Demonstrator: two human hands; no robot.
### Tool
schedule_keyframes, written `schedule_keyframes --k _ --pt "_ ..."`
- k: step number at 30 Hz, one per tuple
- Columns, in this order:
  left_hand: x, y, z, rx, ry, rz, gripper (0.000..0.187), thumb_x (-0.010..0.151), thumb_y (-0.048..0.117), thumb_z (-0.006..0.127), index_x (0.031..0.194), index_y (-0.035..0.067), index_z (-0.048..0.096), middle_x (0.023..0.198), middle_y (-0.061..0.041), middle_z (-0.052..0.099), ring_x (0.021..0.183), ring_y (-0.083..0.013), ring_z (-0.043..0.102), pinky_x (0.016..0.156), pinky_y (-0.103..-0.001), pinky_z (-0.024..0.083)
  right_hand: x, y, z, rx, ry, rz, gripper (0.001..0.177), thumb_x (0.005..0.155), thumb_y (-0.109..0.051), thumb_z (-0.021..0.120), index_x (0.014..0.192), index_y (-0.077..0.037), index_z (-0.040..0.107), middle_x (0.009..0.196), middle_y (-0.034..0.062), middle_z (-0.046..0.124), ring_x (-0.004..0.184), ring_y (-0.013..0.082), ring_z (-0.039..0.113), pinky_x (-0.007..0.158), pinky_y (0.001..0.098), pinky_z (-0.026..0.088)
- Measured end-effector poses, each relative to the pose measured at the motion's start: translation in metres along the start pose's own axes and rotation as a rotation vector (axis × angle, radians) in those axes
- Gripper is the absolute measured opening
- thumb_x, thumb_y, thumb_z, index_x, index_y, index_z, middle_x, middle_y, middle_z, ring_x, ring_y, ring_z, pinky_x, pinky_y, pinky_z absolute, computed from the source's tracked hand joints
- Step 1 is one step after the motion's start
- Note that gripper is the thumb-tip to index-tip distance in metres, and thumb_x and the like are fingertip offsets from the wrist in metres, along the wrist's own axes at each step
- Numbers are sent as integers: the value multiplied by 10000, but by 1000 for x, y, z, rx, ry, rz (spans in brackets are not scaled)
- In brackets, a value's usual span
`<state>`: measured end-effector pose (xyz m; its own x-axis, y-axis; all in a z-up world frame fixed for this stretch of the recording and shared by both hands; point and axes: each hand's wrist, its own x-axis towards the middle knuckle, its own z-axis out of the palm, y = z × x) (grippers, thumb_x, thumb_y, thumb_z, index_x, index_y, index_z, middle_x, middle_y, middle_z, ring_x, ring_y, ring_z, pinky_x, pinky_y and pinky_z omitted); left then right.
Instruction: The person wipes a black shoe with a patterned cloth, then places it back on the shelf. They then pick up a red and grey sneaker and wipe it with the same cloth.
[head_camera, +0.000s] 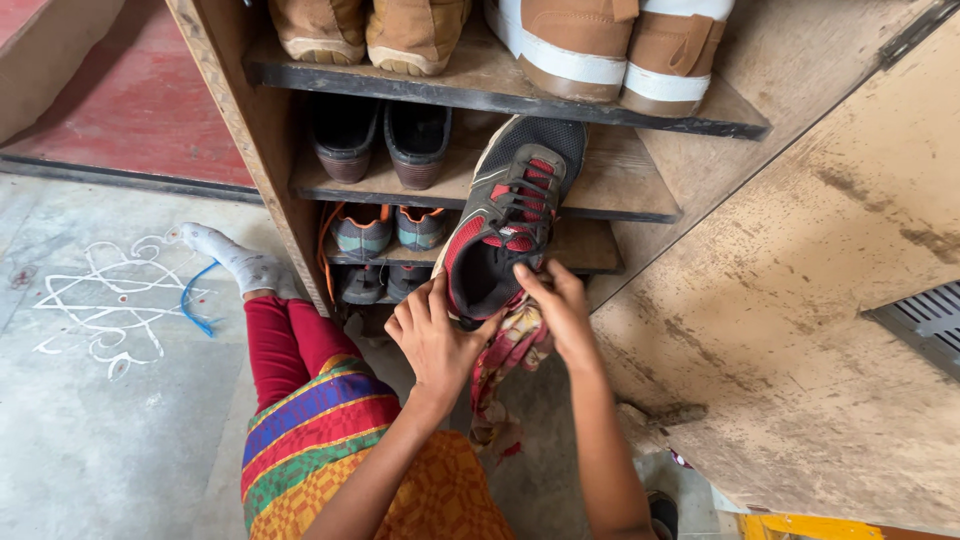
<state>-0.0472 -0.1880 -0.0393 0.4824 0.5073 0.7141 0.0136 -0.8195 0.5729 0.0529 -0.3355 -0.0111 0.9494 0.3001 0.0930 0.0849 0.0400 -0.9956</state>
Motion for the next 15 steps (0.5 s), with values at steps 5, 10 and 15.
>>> schedule_keyframes --k 5,10,15 --pt "9 -8 -5 -6 20 46 852 624 595 903 1219 32 671 959 -79 569 895 -281 533 827 -430 354 -31 27 -72 109 -9 113 575 739 47 731 1295 5 591 1072 77 697 1006 168 673 927 307 541" --pt "18 4 -5 -40 75 28 786 643 587 910 1166 43 689 933 -81 552 887 -285 525 824 -429 354 -72 87 -124 138 171 116 340 884 95 694 1220 93 639 1074 120 679 1008 206 636 922 329 504" --pt "25 10 -8 -28 55 -22 757 632 597 901 1127 67 686 971 -108 573 910 -307 540 834 -441 359 -73 78 -125 252 144 -39 164 1003 -7 620 1167 -2 629 1085 60 646 1011 140 602 916 270 503"
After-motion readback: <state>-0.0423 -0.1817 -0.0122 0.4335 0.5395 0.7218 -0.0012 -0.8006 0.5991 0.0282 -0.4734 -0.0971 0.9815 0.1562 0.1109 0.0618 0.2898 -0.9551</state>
